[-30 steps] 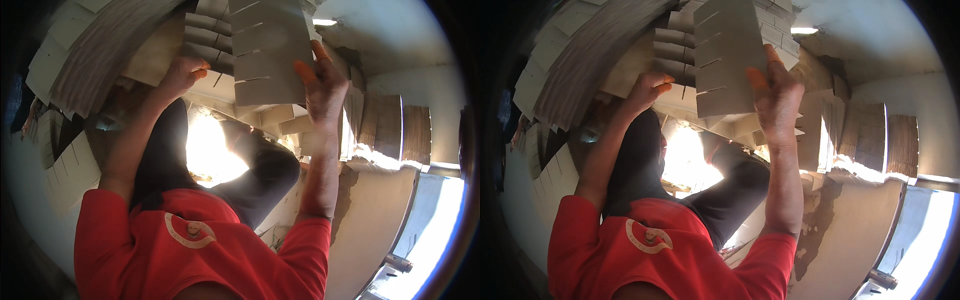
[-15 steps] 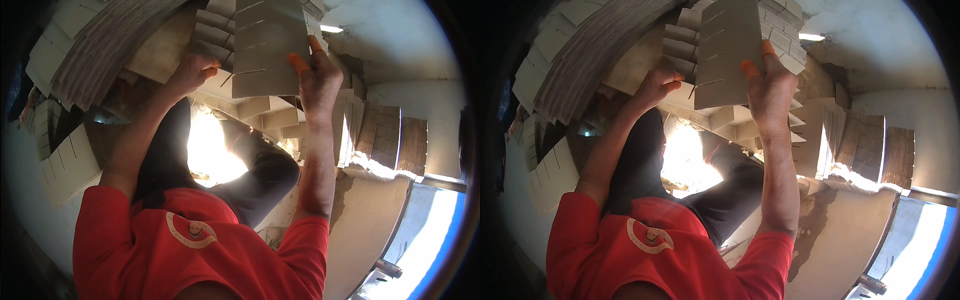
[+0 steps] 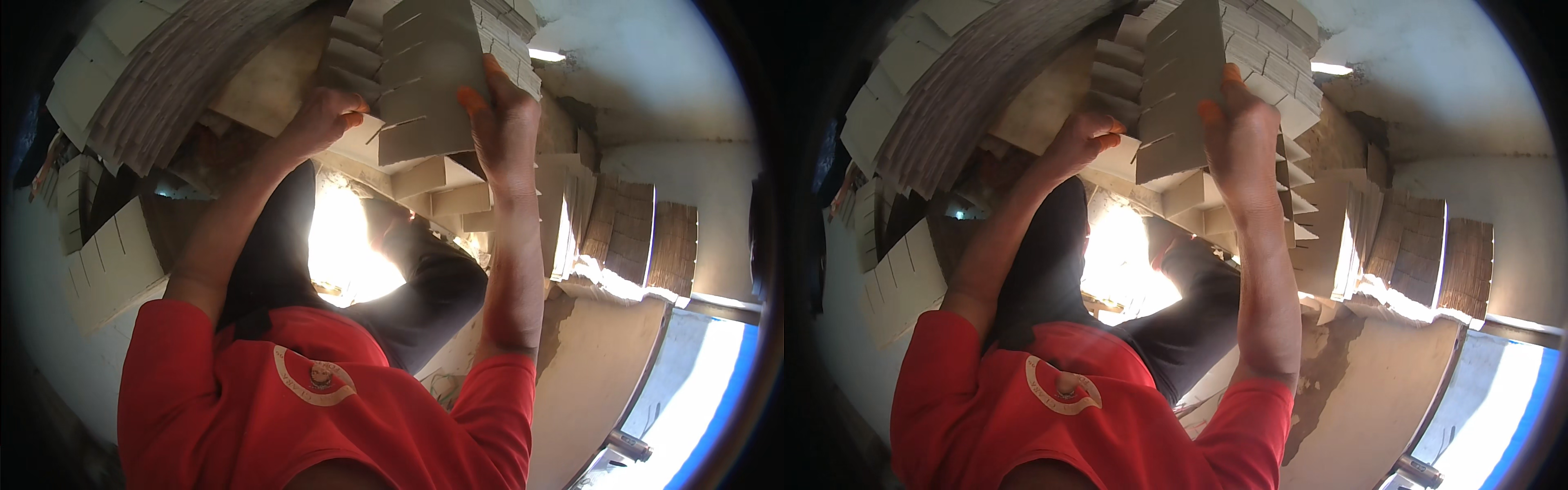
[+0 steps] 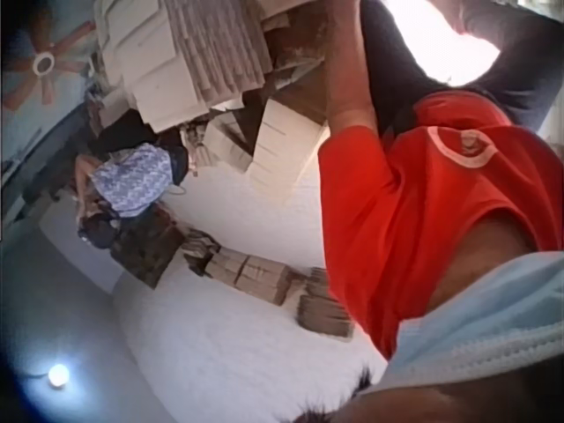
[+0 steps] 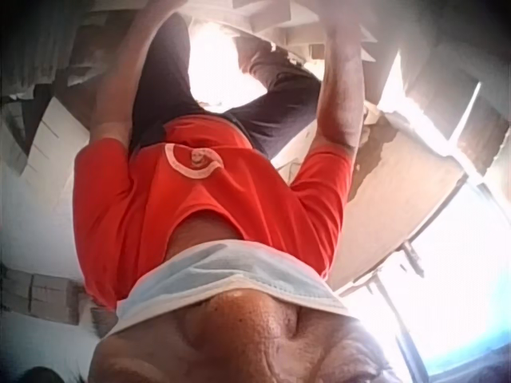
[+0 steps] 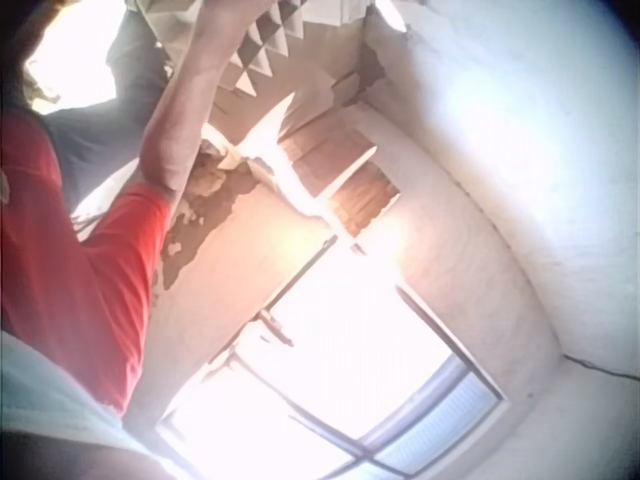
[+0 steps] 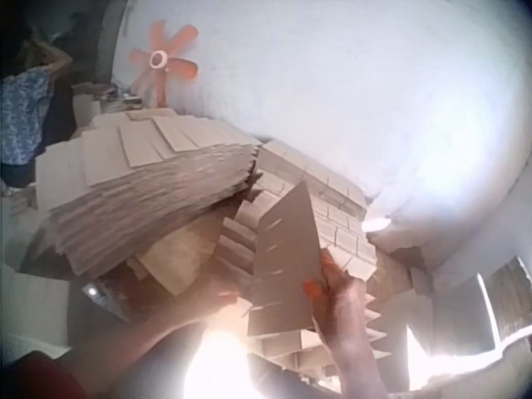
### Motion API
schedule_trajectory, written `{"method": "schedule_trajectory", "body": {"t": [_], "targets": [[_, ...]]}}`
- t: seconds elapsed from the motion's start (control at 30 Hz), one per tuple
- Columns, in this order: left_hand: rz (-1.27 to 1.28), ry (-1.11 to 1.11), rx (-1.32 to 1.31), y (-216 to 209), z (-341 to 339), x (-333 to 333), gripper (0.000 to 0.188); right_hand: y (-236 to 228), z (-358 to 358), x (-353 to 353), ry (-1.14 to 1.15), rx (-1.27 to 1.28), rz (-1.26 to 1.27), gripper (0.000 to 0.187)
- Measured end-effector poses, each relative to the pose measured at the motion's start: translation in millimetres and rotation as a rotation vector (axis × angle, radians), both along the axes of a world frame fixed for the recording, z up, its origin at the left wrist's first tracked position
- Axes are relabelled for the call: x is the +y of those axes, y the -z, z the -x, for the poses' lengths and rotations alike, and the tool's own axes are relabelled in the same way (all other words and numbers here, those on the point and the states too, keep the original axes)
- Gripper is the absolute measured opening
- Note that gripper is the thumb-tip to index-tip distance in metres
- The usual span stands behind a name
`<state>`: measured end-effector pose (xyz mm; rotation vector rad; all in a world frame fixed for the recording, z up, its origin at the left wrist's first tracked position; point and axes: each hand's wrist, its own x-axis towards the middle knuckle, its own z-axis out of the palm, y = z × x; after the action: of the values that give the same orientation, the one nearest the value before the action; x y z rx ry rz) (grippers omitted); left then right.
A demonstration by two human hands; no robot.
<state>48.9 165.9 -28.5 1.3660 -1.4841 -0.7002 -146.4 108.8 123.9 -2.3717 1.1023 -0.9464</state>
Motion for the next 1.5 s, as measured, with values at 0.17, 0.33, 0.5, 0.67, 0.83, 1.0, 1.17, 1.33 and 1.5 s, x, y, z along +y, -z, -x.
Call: {"method": "schedule_trajectory", "body": {"t": [0.17, 0.33, 0.5, 0.67, 0.83, 1.0, 1.17, 1.33, 1.5], "targets": [[0.037, -0.005, 0.005, 6, -2, -5, 0.017, -2, -8, -3, -0.018, 0.127, 0.144, 0.032], [0.058, -0.003, -0.023, 10, -2, -6, 0.016, 7, -10, 8, 0.010, 0.114, 0.293, 0.031], [0.065, -0.021, -0.027, 9, -1, -7, 0.015, 4, -13, 4, -0.044, 0.134, 0.178, 0.030], [0.072, -0.026, -0.031, 10, -2, -9, 0.015, 15, -19, -9, -0.101, 0.156, 0.086, 0.016], [0.045, -0.008, -0.007, 9, -1, -10, 0.016, 62, -24, -19, -0.154, 0.219, 0.062, 0.024], [0.073, -0.011, -0.003, 8, -1, -11, 0.017, 71, -24, -15, -0.194, 0.211, -0.123, 0.041], [0.066, -0.014, -0.004, 6, 0, -8, 0.017, 70, -36, -6, -0.200, 0.234, -0.168, 0.043], [0.022, 0.016, 0.030, 3, 2, -10, 0.014, 97, -37, -16, -0.205, 0.402, -0.107, 0.032], [-0.027, -0.043, -0.004, 1, 1, -6, 0.011, 76, -40, -15, -0.192, 0.451, -0.308, 0.040]]}}
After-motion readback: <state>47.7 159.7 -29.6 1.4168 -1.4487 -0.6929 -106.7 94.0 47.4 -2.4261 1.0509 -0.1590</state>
